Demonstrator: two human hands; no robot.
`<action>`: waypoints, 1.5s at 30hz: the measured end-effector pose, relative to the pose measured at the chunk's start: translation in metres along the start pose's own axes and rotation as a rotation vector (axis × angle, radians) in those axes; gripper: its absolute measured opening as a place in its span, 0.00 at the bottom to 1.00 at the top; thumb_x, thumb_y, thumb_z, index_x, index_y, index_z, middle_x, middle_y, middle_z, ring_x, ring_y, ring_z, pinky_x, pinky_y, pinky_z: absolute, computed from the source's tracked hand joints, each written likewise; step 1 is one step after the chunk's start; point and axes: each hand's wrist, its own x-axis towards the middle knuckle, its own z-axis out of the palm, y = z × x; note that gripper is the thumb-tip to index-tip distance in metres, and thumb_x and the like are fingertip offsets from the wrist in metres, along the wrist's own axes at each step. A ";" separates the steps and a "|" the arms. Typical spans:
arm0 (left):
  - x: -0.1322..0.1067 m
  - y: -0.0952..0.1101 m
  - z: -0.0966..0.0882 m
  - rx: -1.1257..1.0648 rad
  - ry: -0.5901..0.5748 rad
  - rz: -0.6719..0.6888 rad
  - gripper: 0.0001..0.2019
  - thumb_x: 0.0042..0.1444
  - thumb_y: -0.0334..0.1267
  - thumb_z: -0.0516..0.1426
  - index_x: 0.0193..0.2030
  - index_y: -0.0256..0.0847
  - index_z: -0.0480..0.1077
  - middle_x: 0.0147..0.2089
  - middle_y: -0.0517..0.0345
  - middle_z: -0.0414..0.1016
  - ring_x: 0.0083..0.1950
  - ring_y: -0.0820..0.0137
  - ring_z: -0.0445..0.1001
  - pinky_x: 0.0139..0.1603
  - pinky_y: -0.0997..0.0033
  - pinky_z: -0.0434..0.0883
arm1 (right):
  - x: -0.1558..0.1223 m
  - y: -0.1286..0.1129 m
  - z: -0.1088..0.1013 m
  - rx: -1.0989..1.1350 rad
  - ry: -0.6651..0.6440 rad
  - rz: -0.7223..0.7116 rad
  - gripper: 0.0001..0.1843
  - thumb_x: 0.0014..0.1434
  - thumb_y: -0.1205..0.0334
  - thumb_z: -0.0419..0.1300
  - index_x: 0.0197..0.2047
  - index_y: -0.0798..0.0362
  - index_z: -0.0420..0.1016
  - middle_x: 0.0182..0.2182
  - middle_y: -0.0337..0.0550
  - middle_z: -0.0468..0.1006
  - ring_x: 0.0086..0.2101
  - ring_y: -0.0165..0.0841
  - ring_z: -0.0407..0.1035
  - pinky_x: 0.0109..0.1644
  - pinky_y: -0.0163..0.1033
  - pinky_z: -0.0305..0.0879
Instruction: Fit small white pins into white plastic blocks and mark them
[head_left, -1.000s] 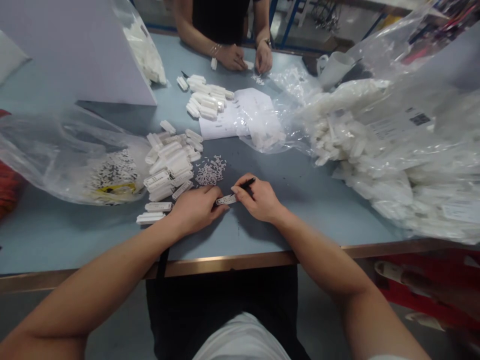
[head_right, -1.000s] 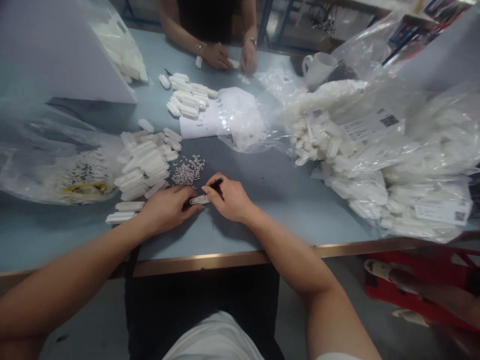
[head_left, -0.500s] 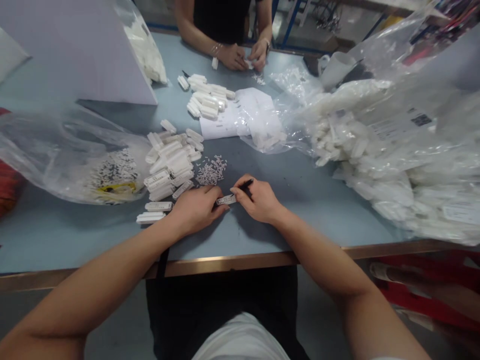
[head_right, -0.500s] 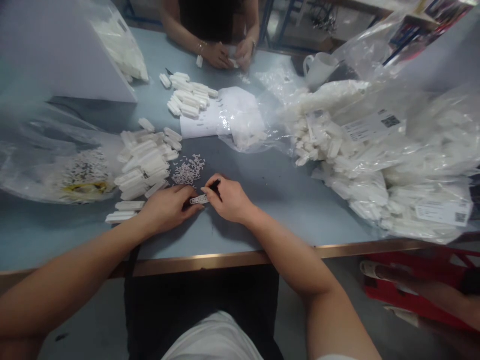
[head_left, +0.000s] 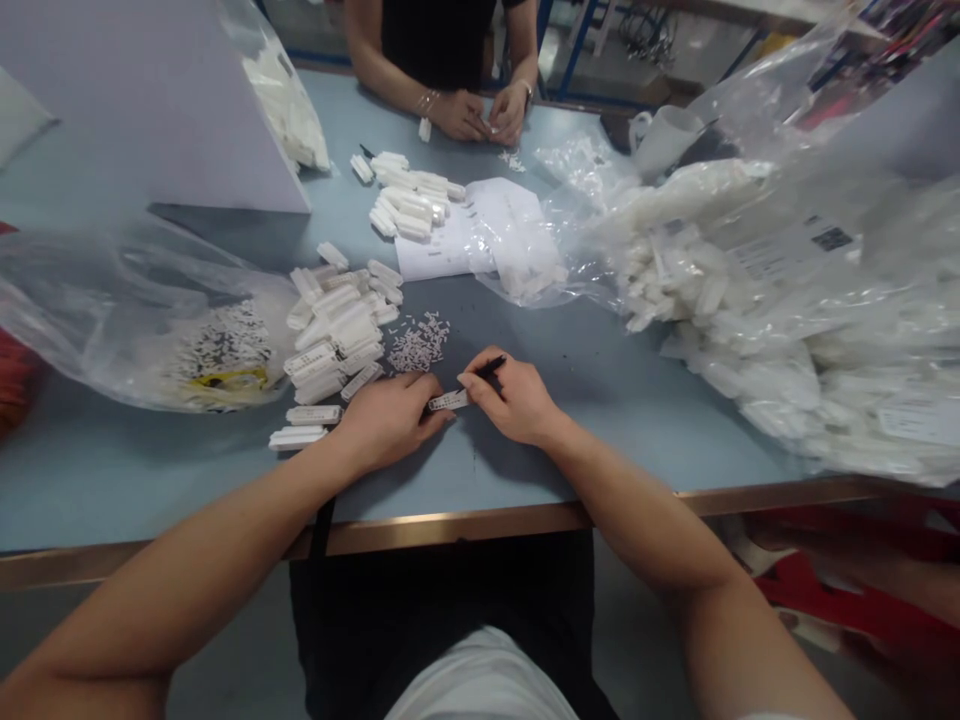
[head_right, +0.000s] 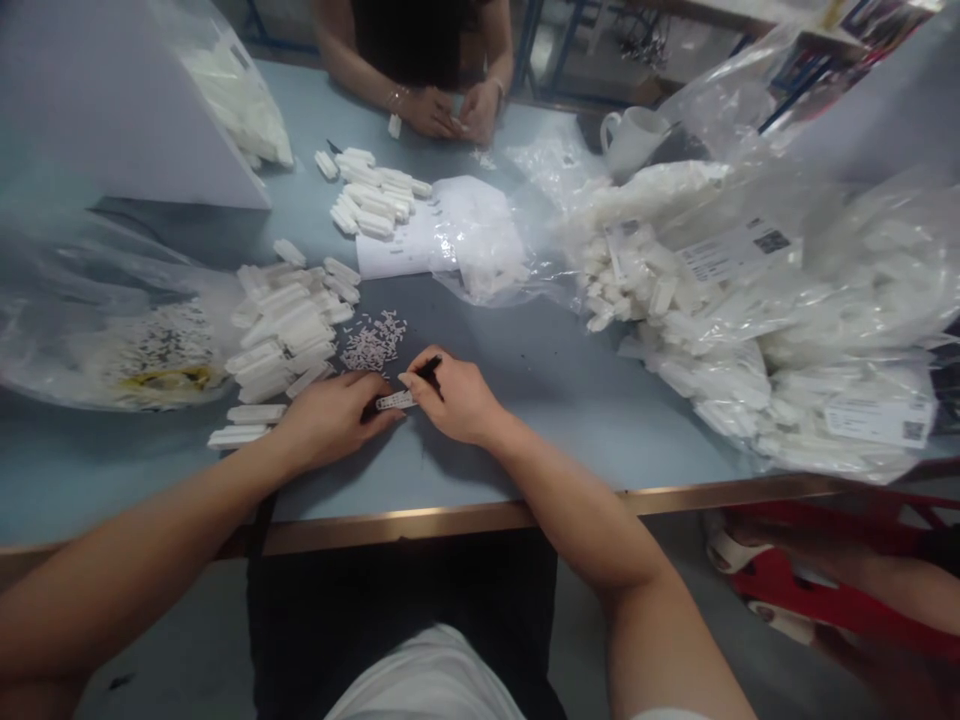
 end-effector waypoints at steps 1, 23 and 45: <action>0.000 0.000 0.000 0.000 -0.001 0.000 0.17 0.62 0.52 0.52 0.45 0.40 0.70 0.41 0.50 0.76 0.40 0.59 0.76 0.39 0.63 0.66 | 0.000 -0.001 0.000 0.011 -0.002 0.016 0.12 0.65 0.52 0.53 0.37 0.51 0.69 0.29 0.38 0.76 0.29 0.30 0.70 0.39 0.36 0.63; -0.001 0.002 -0.001 0.009 -0.004 0.004 0.18 0.63 0.51 0.52 0.47 0.40 0.70 0.42 0.50 0.76 0.40 0.59 0.76 0.38 0.64 0.66 | -0.001 -0.002 0.003 0.029 0.003 0.073 0.12 0.64 0.51 0.55 0.37 0.51 0.70 0.27 0.38 0.76 0.28 0.30 0.69 0.35 0.35 0.62; 0.000 0.002 -0.001 0.024 -0.023 0.013 0.16 0.63 0.49 0.51 0.45 0.39 0.70 0.40 0.49 0.77 0.41 0.58 0.76 0.38 0.63 0.66 | 0.001 0.000 0.009 -0.143 -0.083 -0.093 0.11 0.66 0.55 0.49 0.38 0.51 0.68 0.33 0.45 0.76 0.36 0.34 0.70 0.43 0.39 0.64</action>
